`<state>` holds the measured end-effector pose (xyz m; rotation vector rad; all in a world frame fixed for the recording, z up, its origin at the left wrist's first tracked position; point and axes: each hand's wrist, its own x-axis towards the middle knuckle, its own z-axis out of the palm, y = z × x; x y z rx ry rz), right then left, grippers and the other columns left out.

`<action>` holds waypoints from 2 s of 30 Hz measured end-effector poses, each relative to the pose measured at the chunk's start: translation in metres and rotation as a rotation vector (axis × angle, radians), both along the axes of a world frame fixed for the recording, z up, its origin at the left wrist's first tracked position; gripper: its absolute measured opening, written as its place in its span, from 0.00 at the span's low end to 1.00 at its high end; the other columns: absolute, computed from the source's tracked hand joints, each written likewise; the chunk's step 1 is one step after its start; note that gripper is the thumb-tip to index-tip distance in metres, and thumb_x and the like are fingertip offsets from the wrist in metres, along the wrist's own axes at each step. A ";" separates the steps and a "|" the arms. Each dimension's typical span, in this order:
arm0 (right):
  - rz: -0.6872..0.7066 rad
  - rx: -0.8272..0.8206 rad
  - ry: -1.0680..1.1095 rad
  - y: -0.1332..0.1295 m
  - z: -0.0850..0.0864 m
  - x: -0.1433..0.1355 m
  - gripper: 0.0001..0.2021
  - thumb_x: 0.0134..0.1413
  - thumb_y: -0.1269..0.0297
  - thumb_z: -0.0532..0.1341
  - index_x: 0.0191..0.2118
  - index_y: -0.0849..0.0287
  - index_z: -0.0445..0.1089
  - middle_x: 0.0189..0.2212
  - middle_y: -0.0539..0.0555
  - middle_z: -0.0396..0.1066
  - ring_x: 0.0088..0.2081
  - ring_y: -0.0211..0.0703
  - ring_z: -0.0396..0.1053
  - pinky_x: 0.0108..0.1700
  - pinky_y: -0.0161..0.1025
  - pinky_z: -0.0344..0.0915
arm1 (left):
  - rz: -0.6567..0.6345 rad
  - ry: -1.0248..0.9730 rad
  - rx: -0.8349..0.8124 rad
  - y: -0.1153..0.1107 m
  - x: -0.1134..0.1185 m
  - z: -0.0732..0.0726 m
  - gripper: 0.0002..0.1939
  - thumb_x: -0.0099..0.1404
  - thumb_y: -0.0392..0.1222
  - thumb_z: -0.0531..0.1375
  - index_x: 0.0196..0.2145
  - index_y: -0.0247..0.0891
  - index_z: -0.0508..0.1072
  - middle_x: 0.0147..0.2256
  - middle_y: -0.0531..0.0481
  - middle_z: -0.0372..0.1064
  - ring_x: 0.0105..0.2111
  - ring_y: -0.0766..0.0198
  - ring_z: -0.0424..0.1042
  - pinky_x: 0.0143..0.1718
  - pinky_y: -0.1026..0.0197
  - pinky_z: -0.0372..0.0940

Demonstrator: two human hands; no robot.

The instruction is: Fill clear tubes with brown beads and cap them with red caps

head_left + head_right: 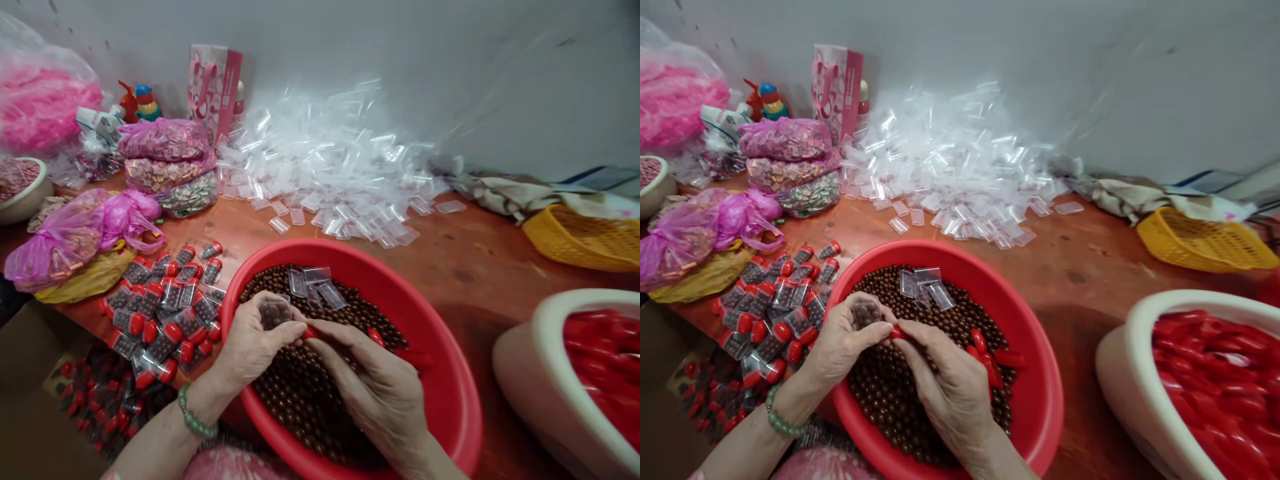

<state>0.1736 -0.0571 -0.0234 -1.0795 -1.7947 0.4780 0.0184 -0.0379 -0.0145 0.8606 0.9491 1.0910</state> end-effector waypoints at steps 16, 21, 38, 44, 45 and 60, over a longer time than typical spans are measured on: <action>-0.027 -0.129 0.111 0.014 0.014 0.017 0.09 0.57 0.68 0.62 0.44 0.53 0.71 0.36 0.52 0.74 0.37 0.40 0.74 0.41 0.35 0.72 | -0.121 -0.050 0.009 0.005 0.006 0.006 0.08 0.59 0.37 0.63 0.35 0.33 0.69 0.34 0.51 0.69 0.32 0.69 0.68 0.39 0.64 0.63; 0.014 -0.074 0.070 0.029 0.035 0.019 0.12 0.58 0.70 0.60 0.47 0.50 0.71 0.39 0.51 0.74 0.40 0.39 0.74 0.43 0.35 0.71 | -0.248 0.060 0.006 0.005 0.006 0.005 0.07 0.59 0.37 0.62 0.35 0.34 0.67 0.30 0.53 0.65 0.31 0.68 0.64 0.36 0.64 0.59; 0.272 -0.101 -0.051 0.045 0.032 0.014 0.09 0.56 0.71 0.63 0.42 0.52 0.72 0.36 0.51 0.76 0.37 0.40 0.75 0.39 0.35 0.73 | -0.310 0.106 0.123 0.004 0.002 -0.004 0.15 0.61 0.36 0.59 0.46 0.34 0.72 0.35 0.50 0.68 0.38 0.62 0.67 0.48 0.58 0.61; 0.275 -0.181 -0.115 0.046 0.031 0.016 0.06 0.58 0.67 0.62 0.41 0.53 0.73 0.36 0.52 0.76 0.37 0.42 0.74 0.38 0.37 0.74 | -0.347 0.067 0.090 0.006 0.002 -0.004 0.11 0.61 0.37 0.58 0.42 0.33 0.71 0.32 0.51 0.66 0.38 0.61 0.65 0.48 0.56 0.61; 0.278 -0.181 -0.125 0.046 0.031 0.016 0.06 0.58 0.67 0.62 0.41 0.52 0.73 0.36 0.52 0.76 0.37 0.43 0.74 0.38 0.38 0.74 | -0.351 0.077 0.089 0.006 0.001 -0.004 0.10 0.60 0.36 0.58 0.41 0.33 0.71 0.32 0.51 0.65 0.37 0.61 0.65 0.48 0.56 0.60; 0.320 -0.233 -0.119 0.042 0.024 0.023 0.07 0.57 0.69 0.62 0.41 0.51 0.73 0.37 0.51 0.76 0.36 0.42 0.75 0.37 0.35 0.74 | -0.429 0.264 0.163 0.005 -0.003 -0.005 0.15 0.61 0.35 0.57 0.46 0.35 0.70 0.44 0.46 0.71 0.46 0.56 0.68 0.52 0.55 0.60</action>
